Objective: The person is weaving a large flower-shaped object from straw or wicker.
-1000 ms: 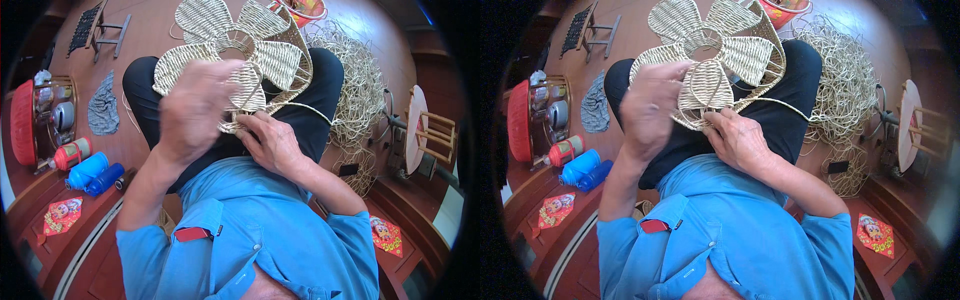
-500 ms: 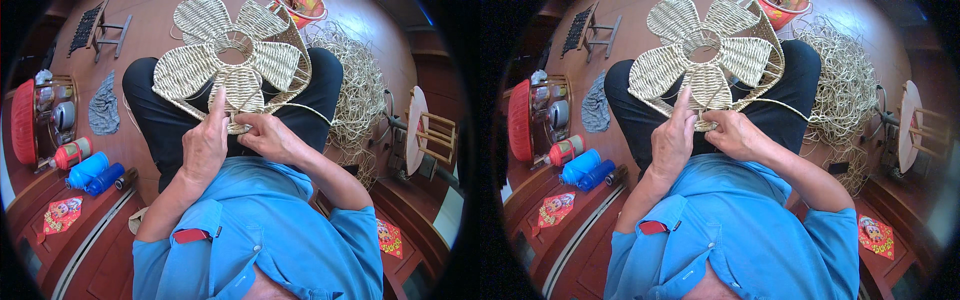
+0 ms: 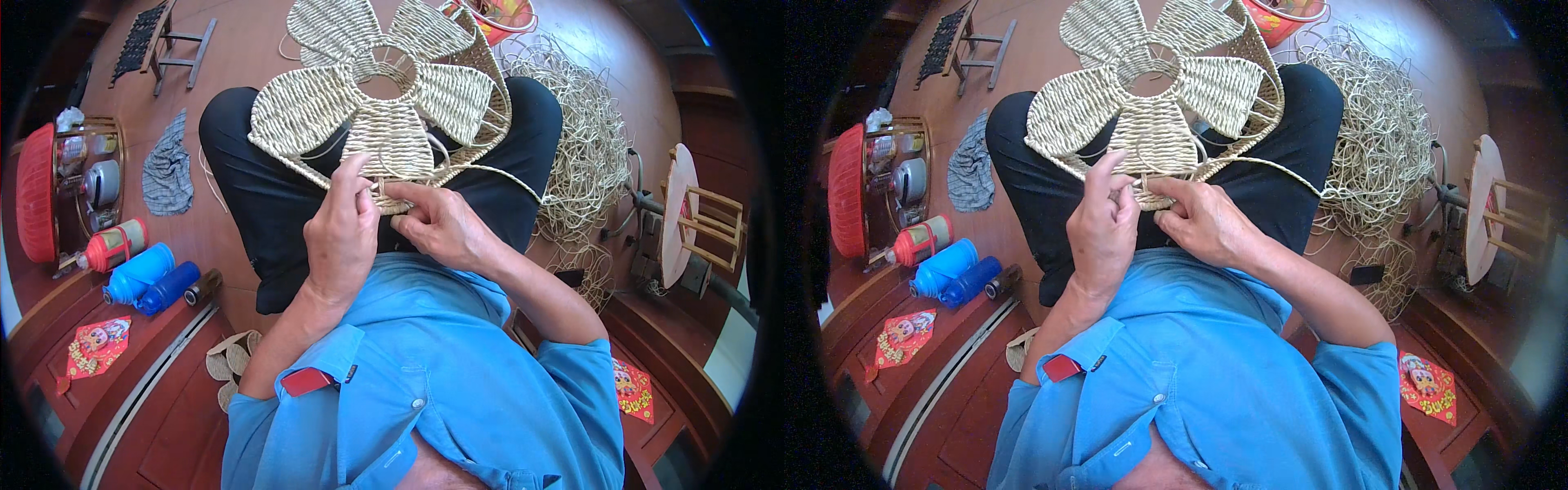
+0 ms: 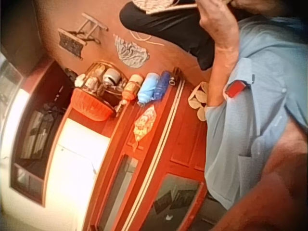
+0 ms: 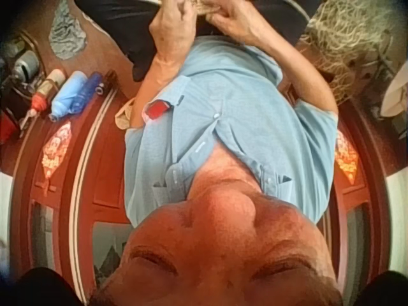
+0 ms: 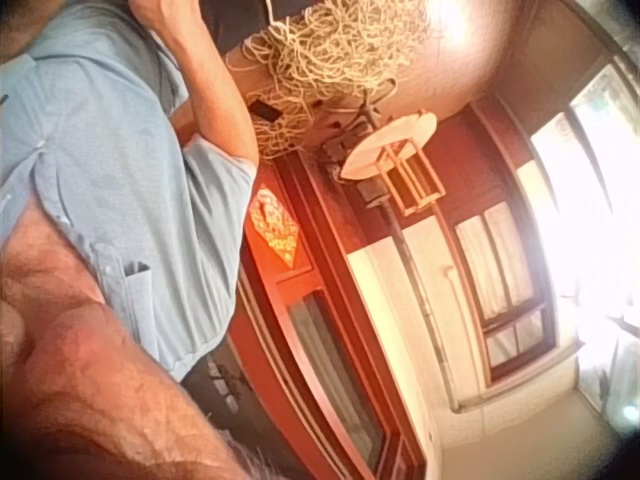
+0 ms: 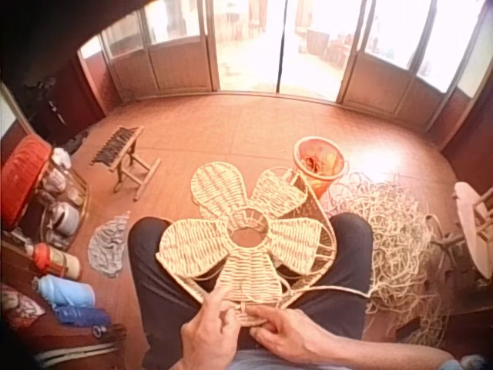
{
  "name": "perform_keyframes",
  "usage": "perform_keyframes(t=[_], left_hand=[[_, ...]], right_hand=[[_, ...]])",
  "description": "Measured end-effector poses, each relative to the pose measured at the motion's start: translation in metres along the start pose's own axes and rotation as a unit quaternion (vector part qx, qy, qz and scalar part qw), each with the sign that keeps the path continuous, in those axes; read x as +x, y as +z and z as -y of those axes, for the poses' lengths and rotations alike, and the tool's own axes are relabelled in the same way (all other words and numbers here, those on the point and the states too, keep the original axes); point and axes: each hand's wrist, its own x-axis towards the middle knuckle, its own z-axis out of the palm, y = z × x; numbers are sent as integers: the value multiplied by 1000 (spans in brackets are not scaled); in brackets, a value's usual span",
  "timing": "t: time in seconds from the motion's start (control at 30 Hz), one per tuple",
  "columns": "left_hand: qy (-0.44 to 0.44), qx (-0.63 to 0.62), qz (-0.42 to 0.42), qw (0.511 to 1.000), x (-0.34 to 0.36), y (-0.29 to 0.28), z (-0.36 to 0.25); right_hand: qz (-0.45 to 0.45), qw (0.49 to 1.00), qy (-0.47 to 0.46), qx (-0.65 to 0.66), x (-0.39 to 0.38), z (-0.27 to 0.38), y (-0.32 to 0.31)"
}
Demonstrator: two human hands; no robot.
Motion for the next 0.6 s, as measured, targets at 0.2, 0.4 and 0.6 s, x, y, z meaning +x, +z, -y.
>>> perform_keyframes(t=[0.2, 0.4, 0.6], left_hand=[[-349, -542, 66, 762, 7, -22, -13], [-338, -569, 45, 749, 17, -81, 28], [-412, -522, 2, 747, 3, -90, 73]], right_hand=[[-36, 999, -2, -39, -4, 1, 5], [-58, 996, -14, -70, -8, -5, 13], [-168, 959, -131, -186, -14, -1, 22]])
